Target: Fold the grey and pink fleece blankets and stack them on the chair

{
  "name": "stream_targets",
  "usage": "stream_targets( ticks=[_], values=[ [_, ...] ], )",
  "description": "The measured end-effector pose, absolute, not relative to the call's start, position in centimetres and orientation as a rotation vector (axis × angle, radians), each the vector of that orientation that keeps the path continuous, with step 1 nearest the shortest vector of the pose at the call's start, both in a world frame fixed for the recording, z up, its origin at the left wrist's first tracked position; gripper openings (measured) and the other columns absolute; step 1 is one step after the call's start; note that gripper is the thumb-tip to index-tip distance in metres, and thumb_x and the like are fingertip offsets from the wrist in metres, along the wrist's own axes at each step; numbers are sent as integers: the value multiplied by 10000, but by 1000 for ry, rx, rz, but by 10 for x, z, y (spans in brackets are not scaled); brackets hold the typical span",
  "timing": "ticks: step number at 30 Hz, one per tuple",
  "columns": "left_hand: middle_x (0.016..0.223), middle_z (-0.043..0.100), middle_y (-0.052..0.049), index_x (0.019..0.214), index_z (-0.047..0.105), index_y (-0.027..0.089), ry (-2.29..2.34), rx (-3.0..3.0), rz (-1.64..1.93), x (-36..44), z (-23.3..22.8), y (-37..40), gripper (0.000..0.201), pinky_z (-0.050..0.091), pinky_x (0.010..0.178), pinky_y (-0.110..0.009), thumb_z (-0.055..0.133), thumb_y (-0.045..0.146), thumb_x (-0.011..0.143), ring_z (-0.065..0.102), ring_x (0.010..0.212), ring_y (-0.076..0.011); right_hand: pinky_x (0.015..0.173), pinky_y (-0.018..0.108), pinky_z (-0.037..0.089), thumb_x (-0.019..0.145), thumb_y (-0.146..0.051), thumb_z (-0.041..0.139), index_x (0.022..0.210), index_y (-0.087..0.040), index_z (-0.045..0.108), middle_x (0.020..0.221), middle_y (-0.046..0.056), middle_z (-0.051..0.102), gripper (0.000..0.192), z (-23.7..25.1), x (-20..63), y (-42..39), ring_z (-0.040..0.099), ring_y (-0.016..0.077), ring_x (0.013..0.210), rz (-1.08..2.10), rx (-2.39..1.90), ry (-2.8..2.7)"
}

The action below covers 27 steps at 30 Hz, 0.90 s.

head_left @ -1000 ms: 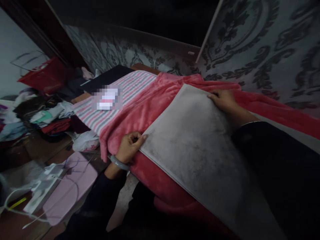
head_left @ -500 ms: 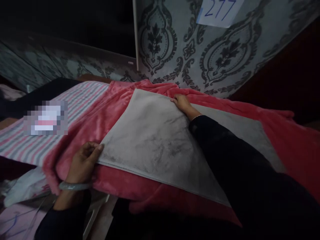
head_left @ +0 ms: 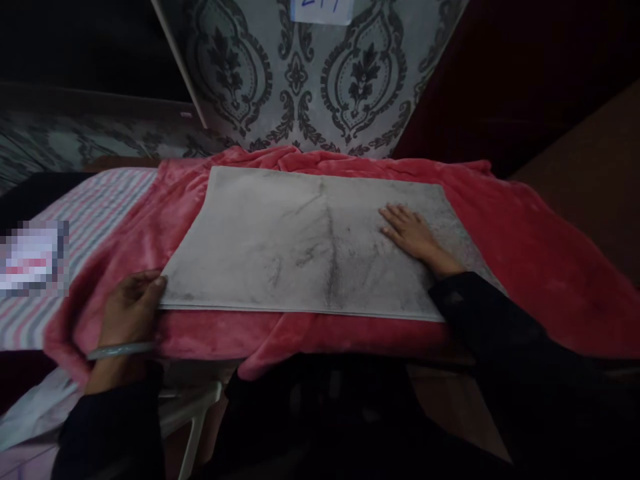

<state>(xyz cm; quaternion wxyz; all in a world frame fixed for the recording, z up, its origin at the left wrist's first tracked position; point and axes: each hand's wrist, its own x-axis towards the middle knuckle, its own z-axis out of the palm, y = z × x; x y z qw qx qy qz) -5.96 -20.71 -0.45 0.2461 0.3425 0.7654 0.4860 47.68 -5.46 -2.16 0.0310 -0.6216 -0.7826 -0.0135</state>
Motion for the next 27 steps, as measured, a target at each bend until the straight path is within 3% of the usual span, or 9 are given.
stream_targets(
  ticks=[6,9,12,15,18,22,27],
  values=[
    [715,656,74,863,644,236,2148,1035,1143,-58,20,-215,260,480,655,-236,693,384,655,587,713,-143,1122,712,279,1009,-572,267,1576,-268,367,1655,122,299,651,-15,518,-99,266,405,1503,-24,-2198,-2060],
    [793,694,20,870,631,247,2332,1347,828,-66,34,-209,277,535,779,-355,635,462,695,643,820,-230,1143,685,283,1010,-581,250,1585,-297,348,1665,93,285,649,-13,520,-126,248,387,1515,15,-2174,-2055],
    [1121,723,-111,1082,627,199,2461,1835,609,-39,52,-182,453,485,999,-523,554,488,740,629,1112,-351,1165,660,271,1013,-588,233,1590,-315,335,1679,69,251,647,-15,520,-150,217,375,1529,24,-2202,-2050],
    [1496,520,-208,1393,500,65,1935,2322,584,41,63,-146,697,337,1183,-484,473,473,829,482,1385,-331,1178,660,245,1018,-574,242,1603,-336,292,1695,31,193,634,-20,516,-169,180,363,1542,15,-2223,-2078],
    [1650,315,-160,1518,414,109,1500,2577,307,134,54,-121,704,239,1240,-477,457,467,914,269,1531,-306,1183,644,246,1015,-569,270,1608,-307,291,1690,39,202,649,-30,512,-190,204,366,1535,-29,-2301,-2009],
    [1699,184,-94,1596,318,247,1456,2693,-59,200,17,-120,693,172,1206,-665,473,481,962,147,1558,-375,1193,607,255,1018,-533,277,1599,-254,324,1671,76,263,646,-39,518,-222,227,342,1532,-87,-2396,-1892],
    [1703,137,-86,1622,244,264,1484,2709,-101,195,0,-128,739,128,1206,-686,473,514,965,98,1566,-381,1183,602,280,992,-501,359,1543,-225,433,1609,119,391,621,-22,527,-232,321,338,1497,26,-2447,-1935]
  ],
)
